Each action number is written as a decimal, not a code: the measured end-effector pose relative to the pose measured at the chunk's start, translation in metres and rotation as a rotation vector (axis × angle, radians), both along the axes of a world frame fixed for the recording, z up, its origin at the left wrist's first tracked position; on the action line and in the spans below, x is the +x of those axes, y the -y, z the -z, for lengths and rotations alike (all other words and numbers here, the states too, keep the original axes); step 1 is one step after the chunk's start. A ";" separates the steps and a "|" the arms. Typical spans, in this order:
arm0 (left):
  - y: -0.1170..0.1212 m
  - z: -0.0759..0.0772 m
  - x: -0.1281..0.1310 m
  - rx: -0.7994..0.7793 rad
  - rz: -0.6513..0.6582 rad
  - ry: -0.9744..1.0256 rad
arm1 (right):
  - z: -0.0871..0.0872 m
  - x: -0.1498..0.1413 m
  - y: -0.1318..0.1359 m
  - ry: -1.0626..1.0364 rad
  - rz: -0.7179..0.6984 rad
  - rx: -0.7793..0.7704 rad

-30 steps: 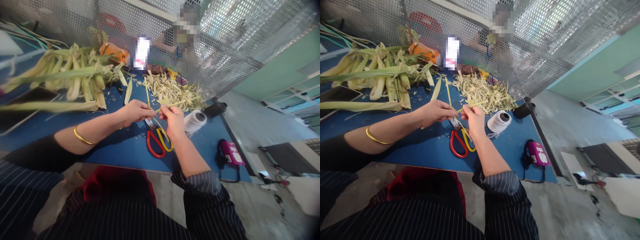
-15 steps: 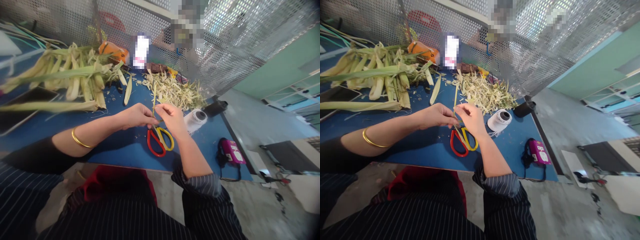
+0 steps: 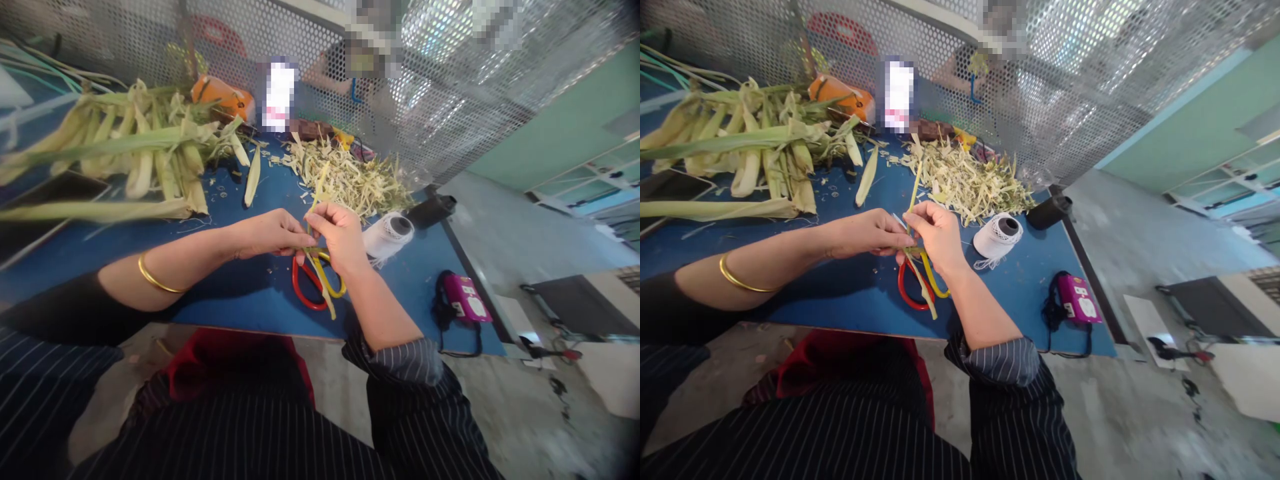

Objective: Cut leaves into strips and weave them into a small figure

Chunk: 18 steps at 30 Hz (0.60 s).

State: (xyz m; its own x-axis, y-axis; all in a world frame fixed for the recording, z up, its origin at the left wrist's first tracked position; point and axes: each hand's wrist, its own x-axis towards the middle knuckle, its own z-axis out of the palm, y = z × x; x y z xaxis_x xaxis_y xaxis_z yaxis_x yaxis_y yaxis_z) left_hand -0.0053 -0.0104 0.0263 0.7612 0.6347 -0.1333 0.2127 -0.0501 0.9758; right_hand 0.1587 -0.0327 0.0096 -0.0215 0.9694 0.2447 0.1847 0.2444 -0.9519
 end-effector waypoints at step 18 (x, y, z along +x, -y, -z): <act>-0.016 0.004 -0.005 -0.250 -0.305 0.133 | -0.018 0.031 -0.007 0.535 -0.167 0.120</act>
State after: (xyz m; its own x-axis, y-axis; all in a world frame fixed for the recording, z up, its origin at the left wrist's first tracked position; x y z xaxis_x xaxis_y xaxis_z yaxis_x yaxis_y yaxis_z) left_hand -0.0099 0.0053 0.0225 0.5646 0.7941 -0.2251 0.0519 0.2380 0.9699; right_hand 0.1897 -0.0253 0.0276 -0.3230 0.9083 0.2659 0.5832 0.4123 -0.6999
